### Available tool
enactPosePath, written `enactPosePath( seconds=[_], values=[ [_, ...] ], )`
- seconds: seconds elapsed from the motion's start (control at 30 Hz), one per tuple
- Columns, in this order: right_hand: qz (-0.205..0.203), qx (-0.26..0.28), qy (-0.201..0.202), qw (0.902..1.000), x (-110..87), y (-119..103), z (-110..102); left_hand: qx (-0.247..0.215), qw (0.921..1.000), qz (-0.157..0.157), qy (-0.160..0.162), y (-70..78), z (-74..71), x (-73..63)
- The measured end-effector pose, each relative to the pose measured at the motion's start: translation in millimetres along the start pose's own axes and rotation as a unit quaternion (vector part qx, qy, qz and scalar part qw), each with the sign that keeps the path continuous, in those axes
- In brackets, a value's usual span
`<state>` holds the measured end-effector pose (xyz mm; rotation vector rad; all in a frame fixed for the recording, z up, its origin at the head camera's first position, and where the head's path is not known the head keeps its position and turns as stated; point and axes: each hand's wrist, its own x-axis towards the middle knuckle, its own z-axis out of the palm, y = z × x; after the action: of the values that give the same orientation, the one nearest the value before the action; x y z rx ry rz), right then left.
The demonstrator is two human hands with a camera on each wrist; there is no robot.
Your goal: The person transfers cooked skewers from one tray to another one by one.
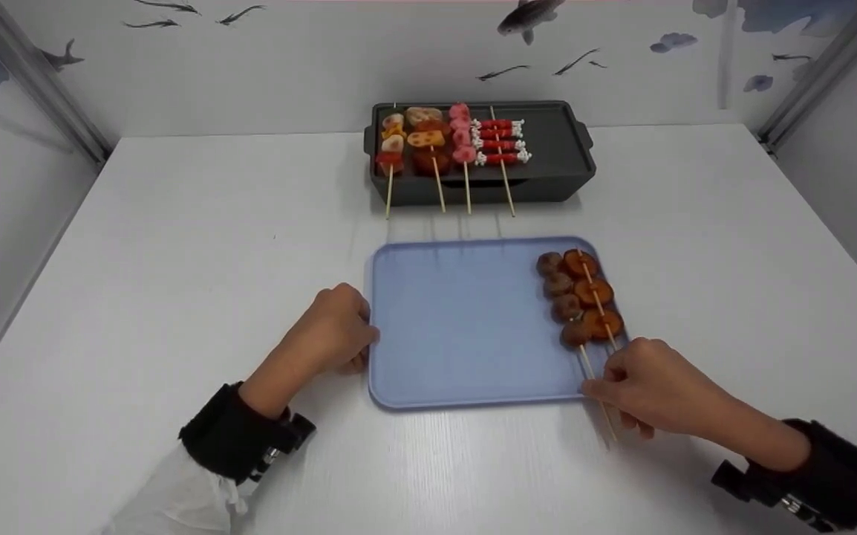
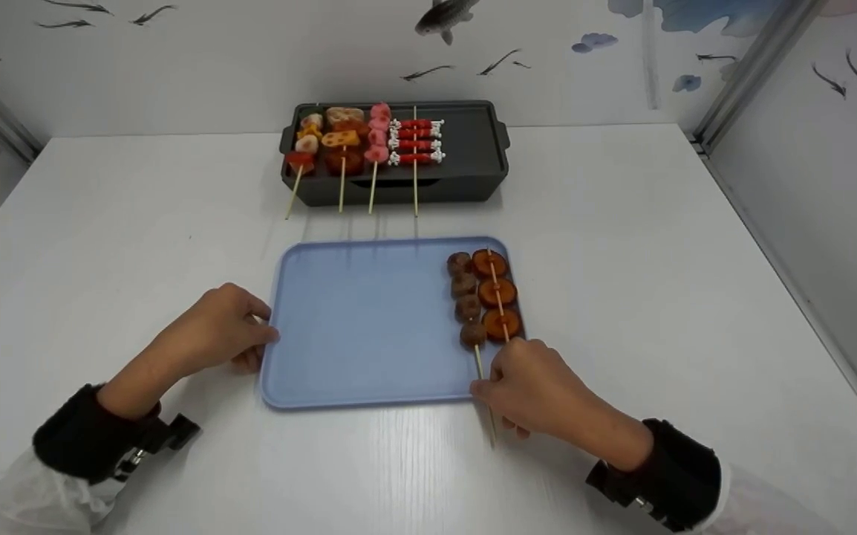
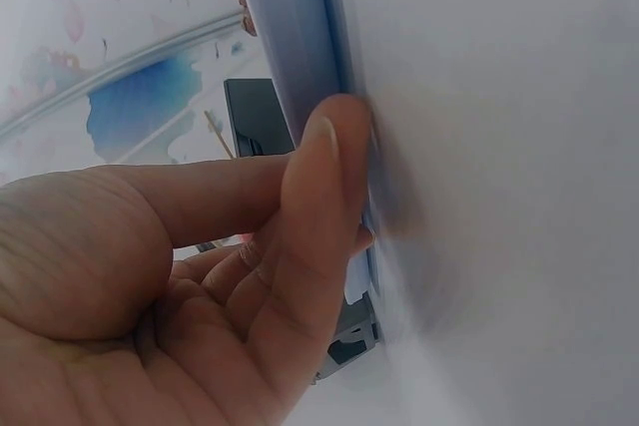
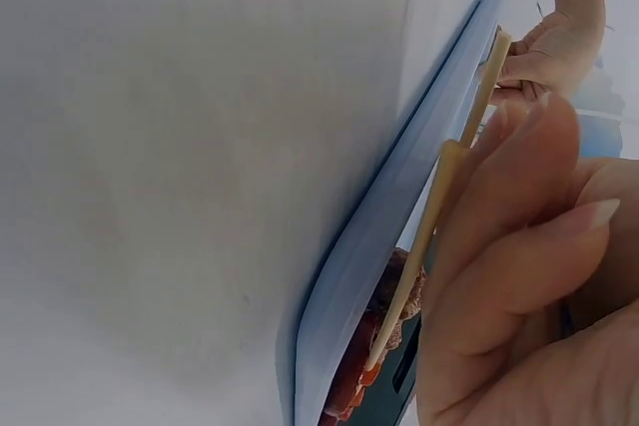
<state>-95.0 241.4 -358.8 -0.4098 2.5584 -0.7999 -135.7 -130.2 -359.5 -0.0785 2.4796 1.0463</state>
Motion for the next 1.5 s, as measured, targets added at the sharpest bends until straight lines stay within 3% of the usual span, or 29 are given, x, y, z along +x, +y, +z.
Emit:
enactPosePath(
  seconds=[0.17, 0.4, 0.77, 0.87, 1.07, 1.2, 1.27, 1.33, 1.5],
  values=[
    [-0.001, -0.004, 0.03, 0.9995, 1.9, -2, -1, 0.031, 0.9991, 0.025, 0.014, -1.3, 0.1, -0.8],
    [-0.058, -0.053, 0.151, 0.9853, 15.0, -8, -14, 0.02, 0.9996, 0.017, 0.011, -0.9, 0.1, 0.4],
    [-0.119, -0.041, 0.237, 0.9633, 70.3, -33, -47, 0.01, 0.9999, 0.006, 0.01, -0.3, 0.6, 0.9],
    [-0.107, -0.024, 0.223, 0.9686, 89.0, -37, -53, 0.009, 0.9999, 0.004, 0.012, -0.3, 1.0, 1.0],
    [-0.041, 0.034, 0.171, 0.9839, 124.4, -44, -64, 0.008, 0.9998, 0.014, 0.012, -1.6, 1.2, 0.5],
    [-0.004, 0.13, 0.128, 0.9832, 143.6, -50, -70, 0.008, 0.9997, 0.021, 0.012, -2.7, 0.8, -0.3],
    [0.012, 0.194, 0.104, 0.9754, 151.7, -54, -72, 0.005, 0.9997, 0.021, 0.012, -2.9, 0.6, -0.2],
    [0.025, 0.267, 0.081, 0.96, 159.3, -56, -73, 0.004, 0.9997, 0.019, 0.012, -2.8, 0.4, 0.2],
    [0.071, 0.42, 0.065, 0.9024, 175.7, -59, -73, 0.006, 0.9998, 0.012, 0.012, -1.7, 1.0, 1.1]
  ],
)
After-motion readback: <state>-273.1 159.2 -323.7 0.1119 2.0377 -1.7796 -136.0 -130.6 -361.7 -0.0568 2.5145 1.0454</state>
